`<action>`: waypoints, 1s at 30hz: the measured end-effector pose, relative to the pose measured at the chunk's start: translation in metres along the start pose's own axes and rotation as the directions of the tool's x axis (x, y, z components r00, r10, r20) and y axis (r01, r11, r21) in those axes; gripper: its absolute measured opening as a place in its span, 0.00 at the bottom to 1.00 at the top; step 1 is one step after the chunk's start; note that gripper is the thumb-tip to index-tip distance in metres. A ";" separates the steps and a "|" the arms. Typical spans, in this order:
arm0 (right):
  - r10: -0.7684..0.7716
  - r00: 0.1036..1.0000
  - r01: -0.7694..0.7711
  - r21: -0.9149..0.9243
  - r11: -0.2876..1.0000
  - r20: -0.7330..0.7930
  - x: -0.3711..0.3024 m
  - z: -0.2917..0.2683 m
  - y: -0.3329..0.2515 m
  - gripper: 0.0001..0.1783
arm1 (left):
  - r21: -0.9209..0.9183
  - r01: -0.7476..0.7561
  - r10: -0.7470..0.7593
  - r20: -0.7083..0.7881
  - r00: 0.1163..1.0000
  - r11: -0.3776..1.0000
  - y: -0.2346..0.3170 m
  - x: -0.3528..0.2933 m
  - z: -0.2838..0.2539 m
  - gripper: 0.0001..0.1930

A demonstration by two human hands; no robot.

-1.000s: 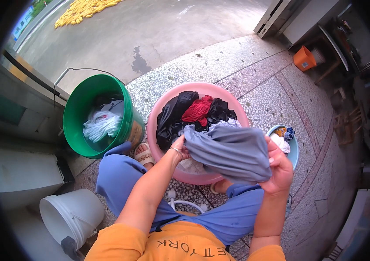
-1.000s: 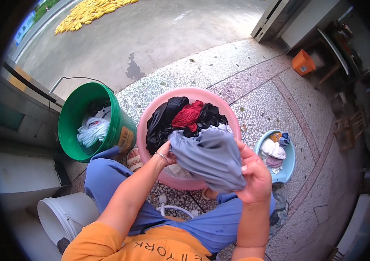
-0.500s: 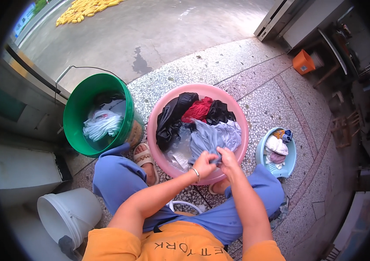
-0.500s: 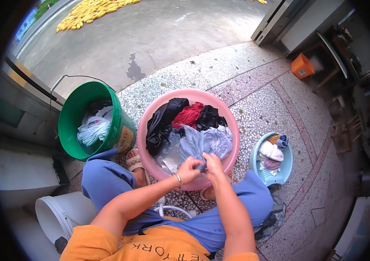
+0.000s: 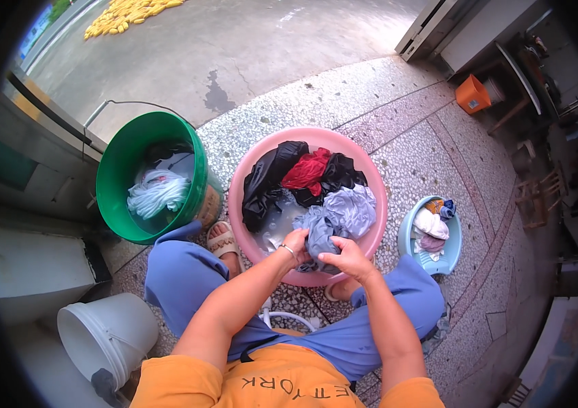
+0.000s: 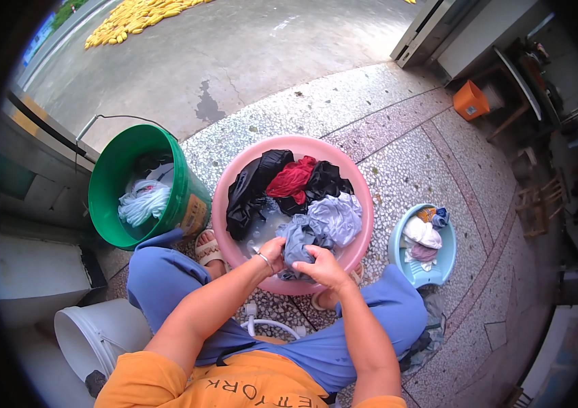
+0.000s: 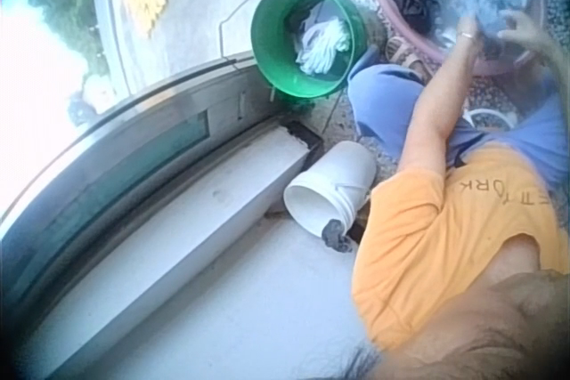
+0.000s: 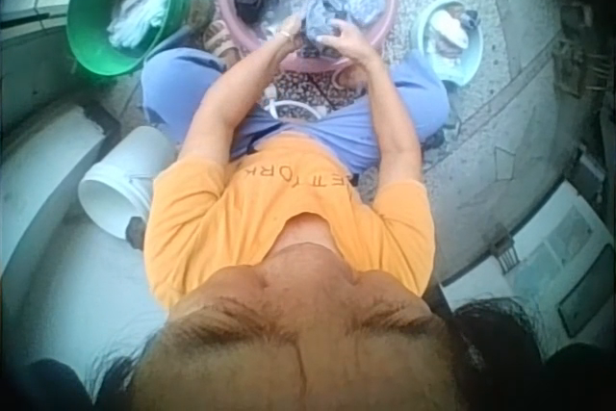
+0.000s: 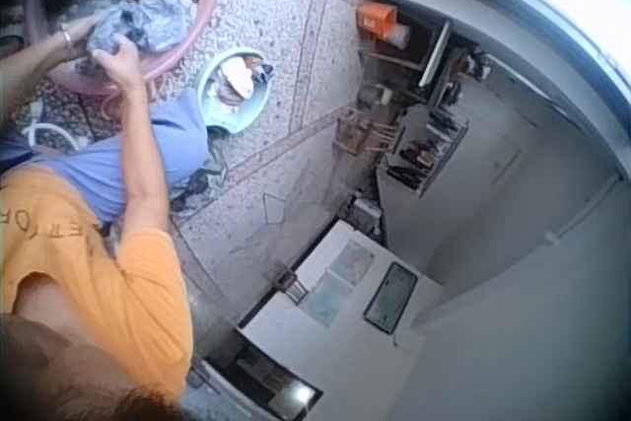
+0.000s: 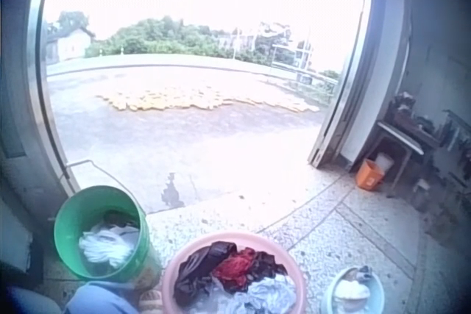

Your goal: The person washes clothes by hand, scrubbing and wringing out garments in a basin filled with water.

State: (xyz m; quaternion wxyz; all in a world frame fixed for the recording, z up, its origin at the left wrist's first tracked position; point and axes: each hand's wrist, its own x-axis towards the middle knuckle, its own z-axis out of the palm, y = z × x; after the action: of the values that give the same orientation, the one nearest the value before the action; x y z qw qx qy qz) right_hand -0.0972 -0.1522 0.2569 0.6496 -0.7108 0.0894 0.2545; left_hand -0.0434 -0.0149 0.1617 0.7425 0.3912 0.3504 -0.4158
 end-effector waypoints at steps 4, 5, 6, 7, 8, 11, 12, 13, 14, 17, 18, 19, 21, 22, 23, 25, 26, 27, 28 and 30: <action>0.100 0.994 -0.103 -0.106 0.989 -0.033 0.004 -0.017 0.021 0.15 | -0.341 0.038 0.021 0.168 0.986 0.939 0.022 0.013 -0.001 0.17; 0.096 0.995 -0.099 -0.101 0.990 -0.030 0.007 -0.017 0.026 0.15 | -0.418 0.014 0.042 0.124 0.991 0.908 0.030 0.018 -0.007 0.17; 0.060 0.996 -0.075 -0.281 0.957 -0.063 0.010 -0.016 0.031 0.15 | -0.439 -0.091 0.119 0.037 0.992 0.894 0.035 0.025 -0.015 0.15; 0.024 0.995 -0.068 -0.451 0.890 -0.102 0.011 -0.019 0.039 0.16 | -0.278 -0.319 0.305 -0.093 0.948 0.906 0.039 0.022 -0.011 0.14; 0.023 0.994 -0.069 -0.446 0.892 -0.107 0.012 -0.021 0.044 0.16 | -0.085 -0.519 0.499 -0.183 0.847 0.850 0.045 0.014 -0.007 0.12; 0.162 0.959 -0.282 -0.718 0.636 -0.232 0.016 -0.028 0.067 0.25 | 0.171 -0.762 0.771 0.016 0.637 0.625 0.061 -0.015 0.015 0.09; 0.163 0.957 -0.288 -0.714 0.638 -0.240 0.017 -0.033 0.076 0.25 | 0.289 -0.825 0.837 0.120 0.534 0.485 0.058 -0.025 0.030 0.09; 0.284 0.905 -0.370 -0.260 0.892 -0.316 0.022 -0.022 0.058 0.29 | 0.402 -0.831 0.858 0.175 0.483 0.385 0.051 -0.027 0.026 0.08; 0.439 0.839 -0.362 0.271 0.892 -0.323 0.023 -0.019 0.044 0.33 | 0.322 -0.814 0.777 0.271 0.569 0.484 0.038 -0.040 0.035 0.07; 0.385 0.918 -0.220 0.684 0.695 -0.097 0.023 -0.026 0.033 0.28 | 0.514 -0.849 0.651 0.602 0.462 0.127 -0.013 -0.063 0.044 0.06; 0.333 0.932 -0.160 0.663 0.732 -0.143 0.028 -0.032 0.050 0.22 | 0.524 -0.851 0.532 0.713 0.456 0.027 -0.028 -0.069 0.045 0.05; 0.335 0.932 -0.161 0.665 0.729 -0.141 0.029 -0.033 0.057 0.22 | 0.505 -0.862 0.505 0.754 0.421 -0.036 -0.038 -0.079 0.045 0.06; 0.432 0.863 -0.189 0.627 0.756 -0.262 0.031 -0.032 0.063 0.15 | 0.571 -0.820 0.511 0.694 0.506 0.036 -0.055 -0.072 0.031 0.04; 0.434 0.861 -0.188 0.627 0.756 -0.265 0.032 -0.034 0.069 0.15 | 0.580 -0.805 0.550 0.636 0.542 0.122 -0.061 -0.063 0.028 0.06; 0.452 0.840 -0.137 0.690 0.711 -0.299 0.032 -0.036 0.073 0.14 | 0.581 -0.775 0.585 0.548 0.598 0.249 -0.064 -0.050 0.022 0.07; 0.421 0.834 -0.053 0.709 0.703 -0.356 0.031 -0.041 0.081 0.14 | 0.467 -0.631 0.555 0.309 0.772 0.619 -0.063 -0.022 0.015 0.12; 0.424 0.834 -0.055 0.710 0.702 -0.354 0.029 -0.038 0.075 0.14 | 0.434 -0.585 0.558 0.203 0.805 0.685 -0.053 -0.013 0.011 0.12; 0.397 0.871 -0.048 0.755 0.654 -0.288 0.024 -0.036 0.068 0.15 | 0.524 -0.461 0.525 0.029 0.850 0.717 -0.045 -0.006 0.007 0.12; 0.356 0.910 -0.051 0.795 0.604 -0.212 0.022 -0.030 0.053 0.16 | 0.565 -0.387 0.495 -0.045 0.868 0.729 -0.042 0.019 -0.013 0.11; 0.236 0.956 -0.002 0.799 0.602 -0.175 0.011 -0.016 0.018 0.17 | 0.810 -0.317 0.618 -0.070 0.783 0.493 -0.041 0.051 -0.043 0.19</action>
State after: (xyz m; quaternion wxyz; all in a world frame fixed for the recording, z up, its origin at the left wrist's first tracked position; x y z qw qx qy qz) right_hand -0.0922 -0.1680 0.2362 0.8596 -0.3701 0.3252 0.1355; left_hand -0.0670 -0.0092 0.0872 0.5155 0.8142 0.1460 -0.2238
